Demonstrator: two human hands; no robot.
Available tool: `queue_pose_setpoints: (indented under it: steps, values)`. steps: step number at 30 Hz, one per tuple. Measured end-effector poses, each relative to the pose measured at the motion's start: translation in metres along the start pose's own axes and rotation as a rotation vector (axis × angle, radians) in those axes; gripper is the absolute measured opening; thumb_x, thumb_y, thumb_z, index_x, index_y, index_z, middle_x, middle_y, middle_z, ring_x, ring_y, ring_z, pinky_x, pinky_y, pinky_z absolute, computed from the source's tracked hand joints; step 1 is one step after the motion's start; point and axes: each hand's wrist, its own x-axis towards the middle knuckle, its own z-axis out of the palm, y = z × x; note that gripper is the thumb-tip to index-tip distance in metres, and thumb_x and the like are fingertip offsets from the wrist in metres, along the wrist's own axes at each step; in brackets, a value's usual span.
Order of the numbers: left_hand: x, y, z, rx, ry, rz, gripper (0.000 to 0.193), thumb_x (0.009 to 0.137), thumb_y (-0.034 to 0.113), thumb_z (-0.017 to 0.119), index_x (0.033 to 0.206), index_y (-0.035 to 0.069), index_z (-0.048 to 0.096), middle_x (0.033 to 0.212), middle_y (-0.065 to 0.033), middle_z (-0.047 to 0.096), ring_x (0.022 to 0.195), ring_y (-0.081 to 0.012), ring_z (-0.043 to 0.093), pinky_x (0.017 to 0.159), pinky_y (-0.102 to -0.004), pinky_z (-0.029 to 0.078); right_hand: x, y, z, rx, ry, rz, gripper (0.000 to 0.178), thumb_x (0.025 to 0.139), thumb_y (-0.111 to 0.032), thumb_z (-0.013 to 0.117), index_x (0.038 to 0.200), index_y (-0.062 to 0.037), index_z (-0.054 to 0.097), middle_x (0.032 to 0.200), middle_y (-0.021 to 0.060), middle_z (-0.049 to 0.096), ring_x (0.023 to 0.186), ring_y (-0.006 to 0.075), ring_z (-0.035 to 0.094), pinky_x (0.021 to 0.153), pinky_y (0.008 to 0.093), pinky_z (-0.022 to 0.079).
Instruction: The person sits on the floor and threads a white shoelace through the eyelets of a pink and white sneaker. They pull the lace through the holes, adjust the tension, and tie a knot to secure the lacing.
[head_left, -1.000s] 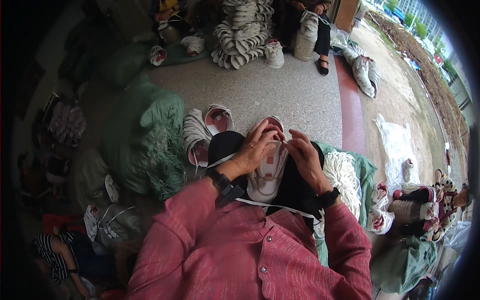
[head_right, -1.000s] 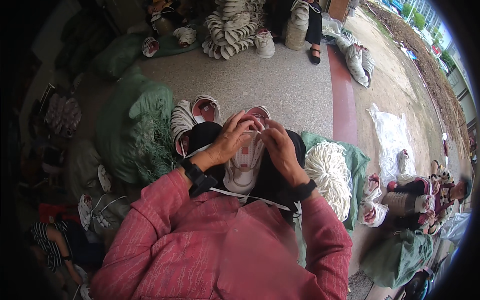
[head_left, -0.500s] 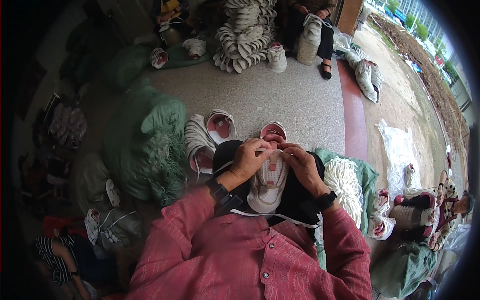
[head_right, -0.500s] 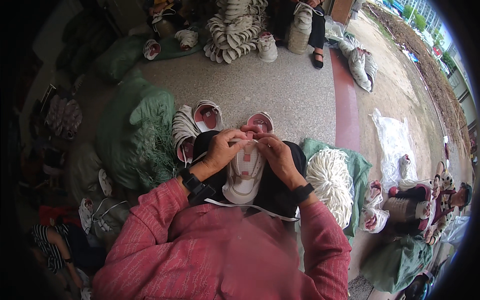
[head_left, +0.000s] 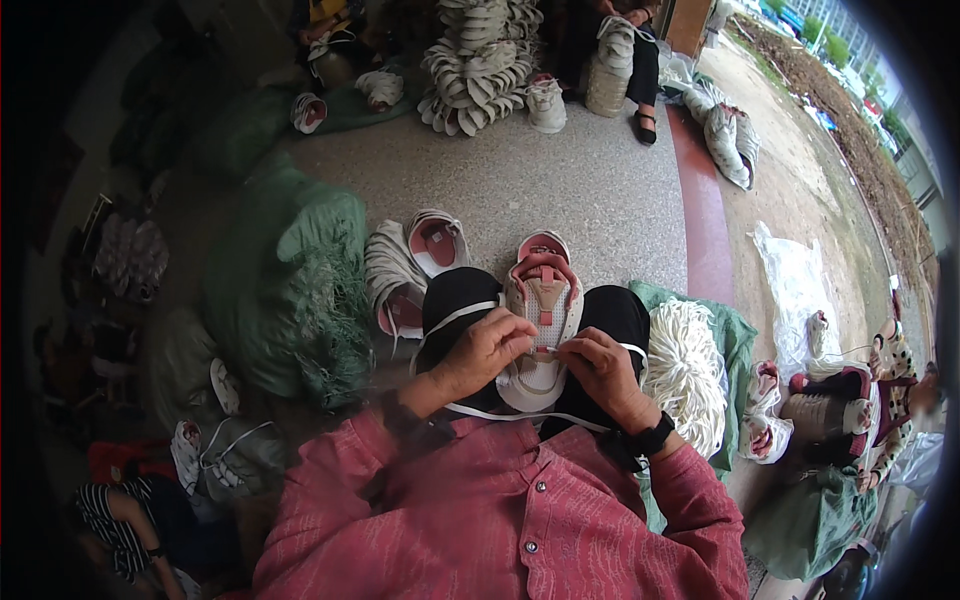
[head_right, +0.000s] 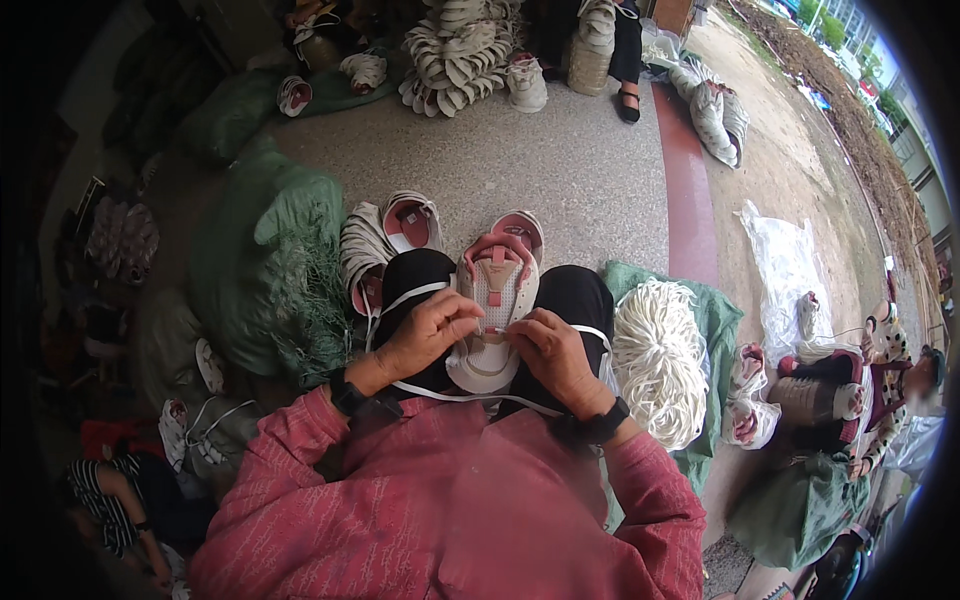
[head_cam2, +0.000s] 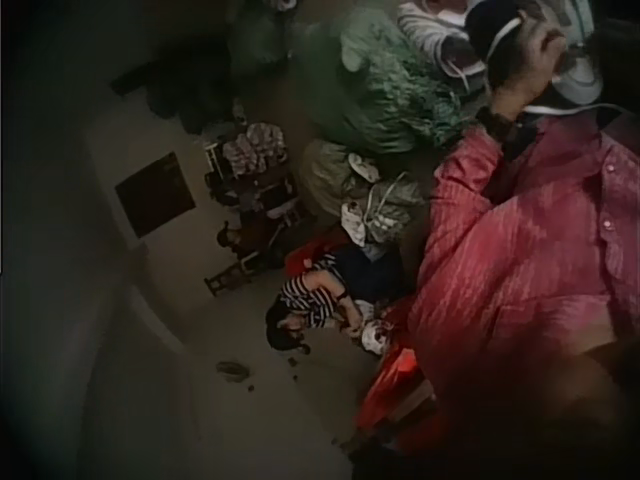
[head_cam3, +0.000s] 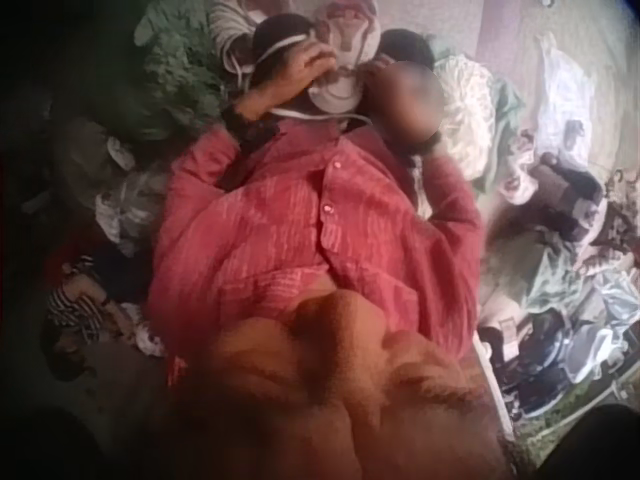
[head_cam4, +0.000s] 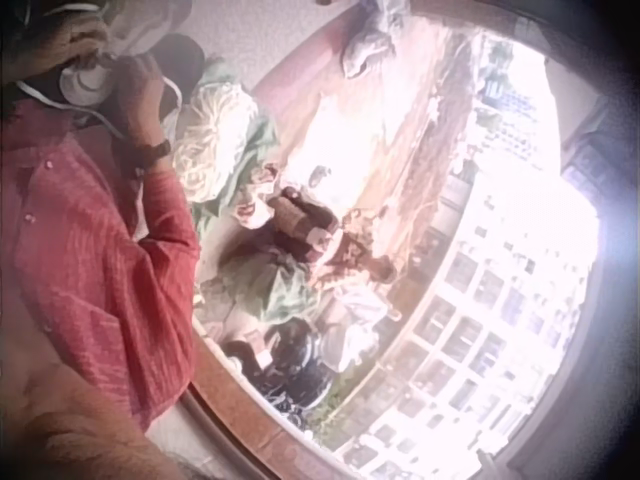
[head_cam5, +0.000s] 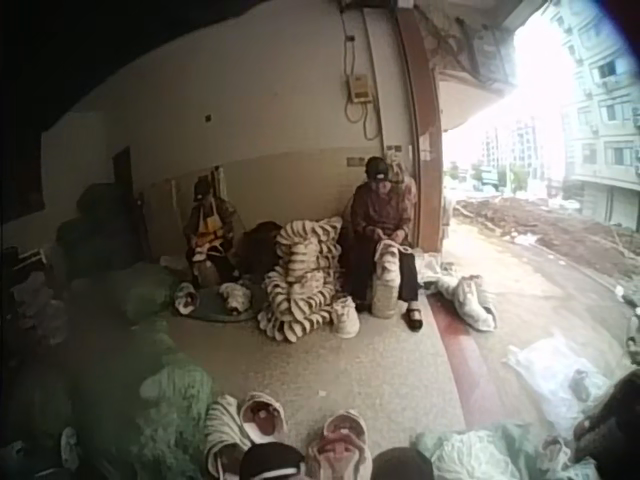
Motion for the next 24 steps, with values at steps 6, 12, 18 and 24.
queue_pose_setpoints:
  steps: [6, 12, 18, 24]
  values:
    - [-0.002, -0.001, 0.008, 0.196, -0.041, 0.099, 0.025, 0.084, 0.010, 0.075, 0.108, 0.008, 0.067, 0.097, -0.0050, 0.052, 0.089, -0.0186, 0.059, 0.077, -0.0296, 0.050, -0.001, -0.010, -0.001, -0.073, -0.085, -0.009, 0.009, 0.085, -0.005, 0.067, 0.093, -0.0045, 0.063, 0.089, 0.0116, 0.062, 0.076, 0.0324, 0.066, 0.063, 0.0396, 0.054]
    - [-0.002, -0.004, 0.007, 0.159, -0.072, 0.050, 0.025, 0.082, 0.009, 0.076, 0.105, 0.008, 0.067, 0.098, -0.0048, 0.051, 0.093, -0.0192, 0.058, 0.080, -0.0311, 0.049, 0.000, -0.010, 0.001, -0.144, -0.104, -0.054, 0.010, 0.085, -0.006, 0.067, 0.093, -0.0038, 0.060, 0.088, 0.0118, 0.059, 0.074, 0.0324, 0.064, 0.061, 0.0405, 0.054]
    - [-0.001, -0.001, 0.007, 0.202, -0.081, 0.074, 0.026, 0.082, 0.008, 0.075, 0.106, 0.008, 0.067, 0.098, -0.0046, 0.050, 0.093, -0.0188, 0.058, 0.080, -0.0306, 0.049, 0.003, -0.005, -0.006, -0.184, -0.222, -0.186, 0.016, 0.083, -0.001, 0.066, 0.098, -0.0027, 0.062, 0.090, 0.0115, 0.059, 0.075, 0.0318, 0.064, 0.063, 0.0389, 0.054]
    - [-0.002, 0.003, 0.009, 0.191, -0.083, 0.049, 0.028, 0.081, 0.007, 0.076, 0.108, 0.009, 0.066, 0.097, -0.0046, 0.050, 0.093, -0.0194, 0.058, 0.080, -0.0307, 0.049, 0.015, 0.001, -0.015, -0.134, -0.261, -0.281, 0.019, 0.080, 0.001, 0.064, 0.098, -0.0017, 0.062, 0.092, 0.0116, 0.059, 0.077, 0.0314, 0.064, 0.065, 0.0401, 0.054]
